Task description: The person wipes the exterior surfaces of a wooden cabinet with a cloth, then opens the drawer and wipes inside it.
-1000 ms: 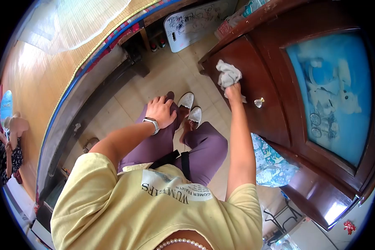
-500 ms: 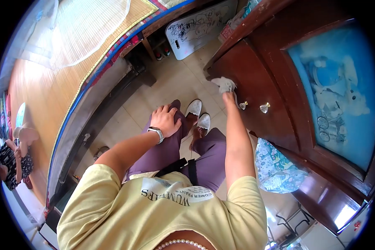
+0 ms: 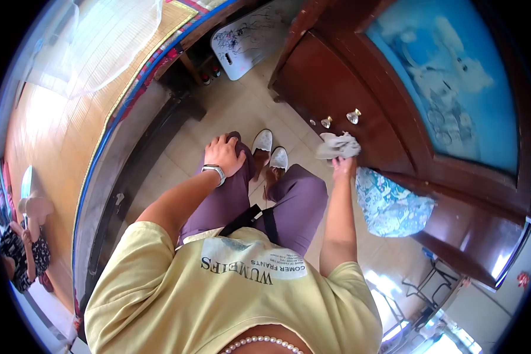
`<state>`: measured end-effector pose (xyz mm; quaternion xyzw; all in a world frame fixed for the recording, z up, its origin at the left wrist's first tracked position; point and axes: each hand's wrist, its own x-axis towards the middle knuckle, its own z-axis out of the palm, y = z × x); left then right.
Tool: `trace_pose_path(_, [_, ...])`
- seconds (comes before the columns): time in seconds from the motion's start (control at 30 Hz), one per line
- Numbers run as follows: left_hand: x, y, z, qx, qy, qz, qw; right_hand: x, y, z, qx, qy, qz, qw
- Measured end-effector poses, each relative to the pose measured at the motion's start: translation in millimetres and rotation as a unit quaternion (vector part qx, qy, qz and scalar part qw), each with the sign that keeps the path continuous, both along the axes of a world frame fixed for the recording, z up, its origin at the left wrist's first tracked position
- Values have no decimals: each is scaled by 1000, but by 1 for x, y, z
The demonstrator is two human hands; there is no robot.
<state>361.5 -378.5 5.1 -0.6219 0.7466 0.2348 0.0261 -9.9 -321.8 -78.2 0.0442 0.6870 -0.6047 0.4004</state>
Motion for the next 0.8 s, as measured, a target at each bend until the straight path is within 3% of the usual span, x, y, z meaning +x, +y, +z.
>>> trace_pose_path(0.17, [-2,5,7,-9,-5,2,1000,-27,50,66,-128,3,-86,988])
trace_pose_path(0.23, [-3,8,7,-25,0,-4,1000,-27,74,82,-250,-72,-100,960])
trace_pose_path(0.4, [1,17,4,-19,17,4,1000,31,115,156,-306,-126,-40,943])
trace_pose_path(0.47, [4,19,-8,-16,39,11,999,51,131,169,-376,-132,17,917])
trace_pose_path(0.6, [19,33,-31,-20,121,32,992,79,155,183,-413,-176,22,893])
trace_pose_path(0.77, [25,68,-9,-22,183,20,983,95,172,190,-462,-212,33,861])
trace_pose_path(0.8, [18,77,9,45,214,69,973,98,172,195,-467,-220,34,856])
